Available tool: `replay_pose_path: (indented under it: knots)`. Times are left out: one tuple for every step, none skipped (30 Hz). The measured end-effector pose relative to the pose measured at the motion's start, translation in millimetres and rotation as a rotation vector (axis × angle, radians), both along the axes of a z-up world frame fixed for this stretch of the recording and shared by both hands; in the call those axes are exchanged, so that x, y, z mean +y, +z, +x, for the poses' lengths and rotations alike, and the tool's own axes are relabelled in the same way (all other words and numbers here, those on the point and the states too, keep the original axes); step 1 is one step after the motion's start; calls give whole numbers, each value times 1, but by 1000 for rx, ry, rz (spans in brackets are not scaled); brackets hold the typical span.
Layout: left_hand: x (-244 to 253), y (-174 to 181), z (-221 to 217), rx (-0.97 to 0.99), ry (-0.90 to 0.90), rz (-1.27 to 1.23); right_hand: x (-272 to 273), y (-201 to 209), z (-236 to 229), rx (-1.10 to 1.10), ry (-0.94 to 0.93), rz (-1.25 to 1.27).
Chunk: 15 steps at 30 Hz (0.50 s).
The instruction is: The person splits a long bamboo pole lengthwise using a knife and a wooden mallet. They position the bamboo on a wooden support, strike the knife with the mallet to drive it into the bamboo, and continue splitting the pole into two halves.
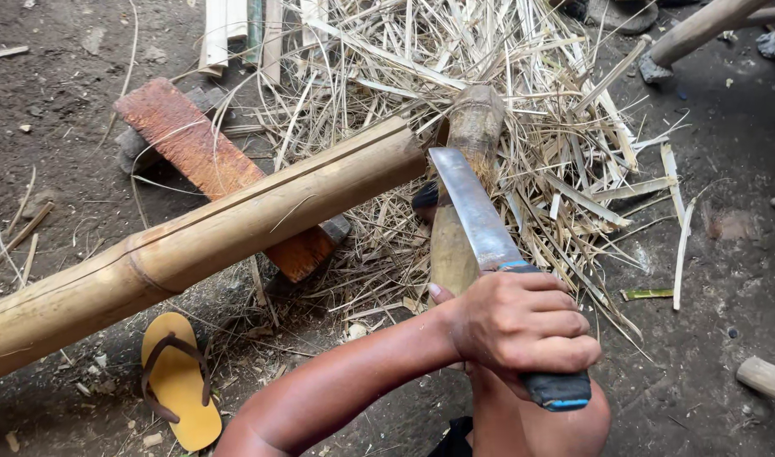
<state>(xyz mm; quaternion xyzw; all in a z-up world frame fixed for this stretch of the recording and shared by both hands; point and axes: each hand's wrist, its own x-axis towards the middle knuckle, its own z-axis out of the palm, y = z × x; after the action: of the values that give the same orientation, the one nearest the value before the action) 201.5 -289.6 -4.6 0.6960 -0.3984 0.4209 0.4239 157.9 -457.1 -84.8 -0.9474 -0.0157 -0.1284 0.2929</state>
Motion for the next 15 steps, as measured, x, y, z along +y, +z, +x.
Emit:
replay_pose_path:
  knots:
    - [2,-2,2,12,0,-8,1,0,-1,-2,-8,0]
    - [4,-4,2,11,10,-10,2,0,-1,6,-19,-11]
    - [5,-6,3,9,21,-12,3,1,-2,3,-27,-15]
    - [6,-7,4,7,32,-13,4,1,-4,8,-34,-20]
    - [5,-8,4,6,22,-9,4,1,-5,13,-46,-25]
    - [5,-9,5,5,12,-5,4,0,-7,18,-49,-29]
    - [5,-10,5,5,1,-2,2,-3,-9,26,-60,-36]
    - [4,-11,5,9,-1,-2,-1,-9,-12,34,-65,-49]
    - [2,-11,4,12,-3,-3,-6,-16,-16,31,-61,-71]
    - [2,-11,5,11,-7,0,-12,-27,-17,25,-53,-101]
    - [1,-11,5,16,-3,3,-20,-40,-17,-10,-19,-175]
    - [0,-12,5,22,2,7,-30,-56,-17,-9,-51,-106]
    - [-1,-12,5,27,7,11,-41,-75,-17,-9,-82,-37]
    - [-1,-12,5,28,2,4,-52,-96,-15,-8,-109,34]
    - [-1,-13,5,28,-3,-2,-63,-118,-11,-48,-141,226]
